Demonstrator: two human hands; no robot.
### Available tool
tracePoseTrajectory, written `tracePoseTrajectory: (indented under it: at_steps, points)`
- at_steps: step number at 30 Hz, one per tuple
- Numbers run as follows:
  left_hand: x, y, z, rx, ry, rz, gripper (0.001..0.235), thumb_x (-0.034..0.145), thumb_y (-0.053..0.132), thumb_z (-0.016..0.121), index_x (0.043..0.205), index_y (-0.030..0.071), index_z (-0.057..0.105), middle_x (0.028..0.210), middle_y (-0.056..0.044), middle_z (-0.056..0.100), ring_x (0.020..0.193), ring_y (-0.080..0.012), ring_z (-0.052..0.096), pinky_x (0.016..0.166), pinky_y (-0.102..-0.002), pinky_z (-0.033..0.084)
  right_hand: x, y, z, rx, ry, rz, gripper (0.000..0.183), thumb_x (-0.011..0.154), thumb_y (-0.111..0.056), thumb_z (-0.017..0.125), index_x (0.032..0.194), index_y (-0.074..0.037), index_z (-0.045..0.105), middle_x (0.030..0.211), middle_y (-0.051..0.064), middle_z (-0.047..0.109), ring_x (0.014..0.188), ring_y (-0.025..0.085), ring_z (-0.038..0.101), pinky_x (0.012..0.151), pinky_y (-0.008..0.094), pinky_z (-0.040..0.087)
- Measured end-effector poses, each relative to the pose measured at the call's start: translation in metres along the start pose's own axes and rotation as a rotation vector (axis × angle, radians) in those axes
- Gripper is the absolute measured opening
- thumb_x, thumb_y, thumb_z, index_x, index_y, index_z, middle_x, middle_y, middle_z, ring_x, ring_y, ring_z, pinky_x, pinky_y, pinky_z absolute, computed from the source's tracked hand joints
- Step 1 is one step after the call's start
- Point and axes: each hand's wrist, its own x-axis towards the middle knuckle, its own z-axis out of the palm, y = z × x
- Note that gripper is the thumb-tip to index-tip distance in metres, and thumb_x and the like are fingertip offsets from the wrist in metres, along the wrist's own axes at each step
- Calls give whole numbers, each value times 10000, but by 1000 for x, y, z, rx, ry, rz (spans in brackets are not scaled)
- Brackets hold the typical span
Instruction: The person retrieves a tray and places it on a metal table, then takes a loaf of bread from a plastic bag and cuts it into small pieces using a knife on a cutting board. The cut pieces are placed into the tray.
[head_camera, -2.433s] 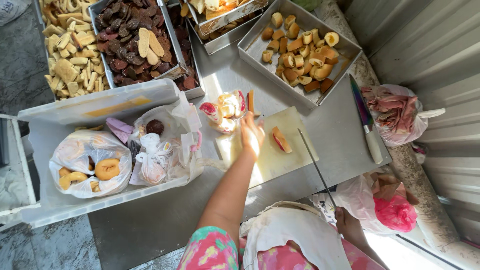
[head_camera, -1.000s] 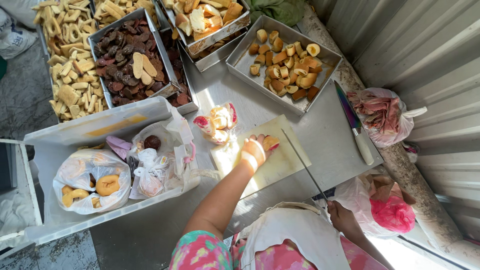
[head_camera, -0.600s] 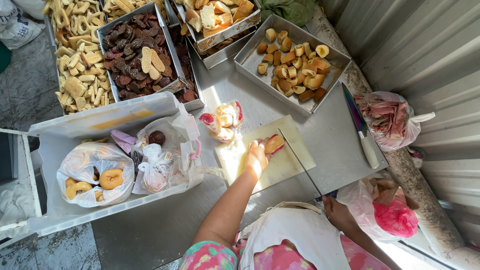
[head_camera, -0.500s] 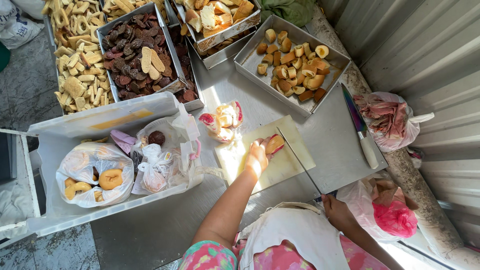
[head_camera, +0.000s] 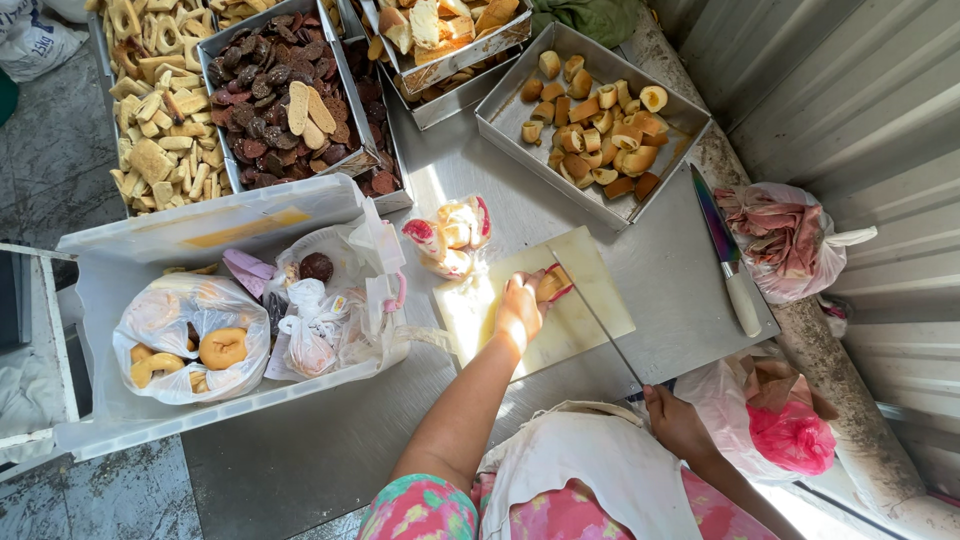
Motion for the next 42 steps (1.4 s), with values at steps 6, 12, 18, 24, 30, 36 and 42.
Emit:
tracePoseTrajectory:
  at_steps: [6,12,18,24,30,36,42]
  points:
    - [-2,2,1,3,23,-2,604,816,99,784,1387,83,588,1287,-129,591,1221,-363,529,1038,-426,459,-1,13,5,-22,-33,9,530,1024,-536,344,1156,-105,623,884,267,740,906,500,692,819,529,541]
    - [-4,4,3,-28,43,-43,593,815,85,780,1378,86,594,1305,-113,605,1242,-350,532,1048,-423,458,-1,11,6,-153,-63,74,539,1037,-527,298,1203,-110,597,956,277,740,968,507,681,864,558,534]
    - [-4,6,6,-13,93,-18,582,800,75,792,1352,83,606,1296,-111,611,1234,-357,527,1041,-422,464,32,-58,8,-163,-71,68,603,1065,-523,234,1236,-91,619,1066,276,725,1042,504,662,931,564,522]
    - [-5,6,6,-14,78,-44,567,796,52,781,1337,98,618,1262,-105,615,1211,-347,538,1031,-414,470,90,-108,15,-194,-115,116,654,1061,-553,218,1272,-98,638,1149,245,721,1099,470,659,964,537,527]
    - [-7,6,5,-89,120,-6,570,796,66,796,1339,119,630,1229,-126,612,1201,-357,538,1028,-428,462,48,-24,39,-72,-79,89,641,1039,-548,230,1340,-120,602,1133,240,721,1076,457,683,968,522,523]
    - [-8,-5,14,-73,151,39,615,797,49,791,1379,99,597,1265,-136,599,1216,-364,539,1048,-432,461,-14,67,39,-184,-61,68,563,1033,-572,328,1181,-137,653,976,244,745,978,481,694,861,531,552]
    - [-10,-13,16,-209,145,63,769,721,42,843,1412,63,506,1294,-168,561,1217,-384,521,1032,-430,452,-18,39,27,-38,-14,37,504,1021,-509,358,1198,-112,613,871,261,738,904,478,705,810,532,538]
